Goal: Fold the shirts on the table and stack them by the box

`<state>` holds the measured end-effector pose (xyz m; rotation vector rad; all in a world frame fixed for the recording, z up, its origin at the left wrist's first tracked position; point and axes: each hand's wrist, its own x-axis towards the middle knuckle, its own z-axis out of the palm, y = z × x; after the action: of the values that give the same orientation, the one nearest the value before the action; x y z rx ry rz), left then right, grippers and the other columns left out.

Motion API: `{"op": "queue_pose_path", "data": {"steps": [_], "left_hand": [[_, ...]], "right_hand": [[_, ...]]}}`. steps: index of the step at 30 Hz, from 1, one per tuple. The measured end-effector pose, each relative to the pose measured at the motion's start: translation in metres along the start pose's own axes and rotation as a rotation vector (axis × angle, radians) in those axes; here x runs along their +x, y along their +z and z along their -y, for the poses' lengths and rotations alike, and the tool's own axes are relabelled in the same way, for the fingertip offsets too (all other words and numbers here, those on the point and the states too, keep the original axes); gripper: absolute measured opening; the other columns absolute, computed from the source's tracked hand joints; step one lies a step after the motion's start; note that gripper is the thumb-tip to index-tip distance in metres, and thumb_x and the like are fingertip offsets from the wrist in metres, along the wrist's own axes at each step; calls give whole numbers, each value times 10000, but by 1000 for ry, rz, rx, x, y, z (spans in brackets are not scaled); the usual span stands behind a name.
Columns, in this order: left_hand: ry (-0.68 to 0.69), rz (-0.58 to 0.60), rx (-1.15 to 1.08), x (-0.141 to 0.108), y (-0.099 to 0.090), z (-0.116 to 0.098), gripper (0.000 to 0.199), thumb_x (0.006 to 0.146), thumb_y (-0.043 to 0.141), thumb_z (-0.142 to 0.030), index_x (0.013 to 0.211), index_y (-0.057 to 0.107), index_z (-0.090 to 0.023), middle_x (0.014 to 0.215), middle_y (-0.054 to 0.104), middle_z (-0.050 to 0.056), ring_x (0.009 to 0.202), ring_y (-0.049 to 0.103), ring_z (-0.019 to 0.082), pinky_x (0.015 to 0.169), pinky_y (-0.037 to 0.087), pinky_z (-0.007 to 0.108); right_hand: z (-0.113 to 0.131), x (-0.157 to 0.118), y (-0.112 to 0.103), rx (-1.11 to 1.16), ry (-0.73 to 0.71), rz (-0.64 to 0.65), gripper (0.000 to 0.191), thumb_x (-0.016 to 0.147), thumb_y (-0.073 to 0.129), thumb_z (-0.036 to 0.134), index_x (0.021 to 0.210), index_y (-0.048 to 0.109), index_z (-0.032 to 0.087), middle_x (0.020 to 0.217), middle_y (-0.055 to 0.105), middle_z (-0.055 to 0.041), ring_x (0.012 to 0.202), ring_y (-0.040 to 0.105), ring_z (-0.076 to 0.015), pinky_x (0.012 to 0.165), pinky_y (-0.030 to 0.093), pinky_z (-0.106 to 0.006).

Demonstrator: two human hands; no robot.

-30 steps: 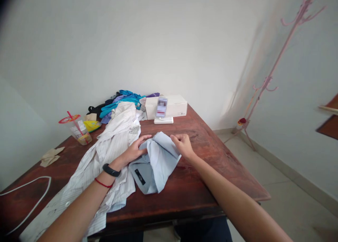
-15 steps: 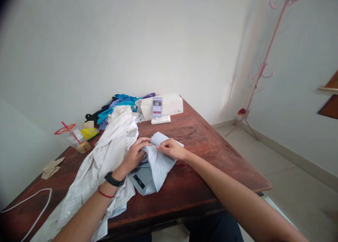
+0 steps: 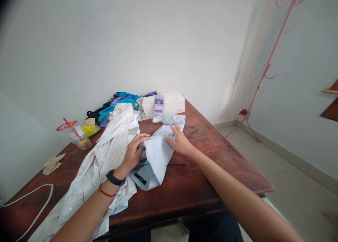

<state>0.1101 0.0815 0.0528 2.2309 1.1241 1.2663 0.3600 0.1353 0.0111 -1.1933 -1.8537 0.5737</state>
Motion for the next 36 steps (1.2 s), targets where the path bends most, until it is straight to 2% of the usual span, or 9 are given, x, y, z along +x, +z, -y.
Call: {"op": "queue_pose_path", "data": {"steps": [4,7,16,22,26,28,30,33,36], "left_hand": [[-4,1,-62,0,0,-4,340,951,462,-170,1167,709,-256,1271,622,79,1234,557,261,1105,405,397],[-11,35,-107,0,1,-6,299,985,489,-250,1181,715,-261,1291,616,87,1251,550,272,1114,401,414],[72,88,-237,-2,11,-9,275,939,662,-298,1211,650,-253,1336,562,108,1310,522,279,1100,449,416],[-20,101,-374,-9,23,-1,503,865,758,-271,1298,500,-269,1474,438,118,1170,640,244,969,560,389],[-119,108,-309,-9,23,9,557,902,718,-346,1379,441,-269,1465,485,138,1136,672,257,927,577,401],[-123,159,-220,-10,22,15,480,950,648,-372,1381,472,-255,1409,564,132,1216,633,278,996,540,431],[-104,265,-112,-11,21,22,437,975,594,-367,1387,514,-243,1393,602,128,1295,578,291,1092,468,464],[-95,404,31,-15,22,29,465,951,605,-397,1387,569,-240,1457,570,117,1377,501,317,1187,361,487],[-131,444,129,-19,23,33,618,889,662,-513,1424,561,-221,1545,480,141,1441,418,359,1208,318,511]], "right_hand": [[16,-6,-1,124,-194,109,549,950,584,518,1423,573,239,1579,438,-129,1456,415,-309,1205,314,-497],[31,-12,-3,209,-273,216,513,958,586,522,1390,600,246,1473,566,-106,1389,499,-286,1198,341,-487],[37,-15,-4,164,-494,309,755,842,769,481,1499,462,272,1509,490,-136,1393,454,-324,1167,349,-522],[34,-14,-1,13,-415,262,776,788,817,329,1483,482,241,1167,631,-110,1086,577,-296,966,471,-454],[31,-12,-3,-42,-373,236,337,798,786,252,1124,710,213,950,640,-60,930,578,-245,855,458,-374],[31,-10,-7,-44,-375,234,110,831,758,279,872,701,194,829,622,-35,845,563,-217,794,438,-342],[32,-8,-12,-32,-384,219,242,874,720,355,728,626,186,774,592,-27,797,543,-198,756,424,-326],[37,-7,-20,18,-373,240,363,924,644,481,724,601,180,832,602,-42,816,540,-188,747,430,-309],[43,-9,-32,40,-281,396,458,952,566,568,718,583,175,728,558,-5,714,499,-151,658,402,-269]]}}
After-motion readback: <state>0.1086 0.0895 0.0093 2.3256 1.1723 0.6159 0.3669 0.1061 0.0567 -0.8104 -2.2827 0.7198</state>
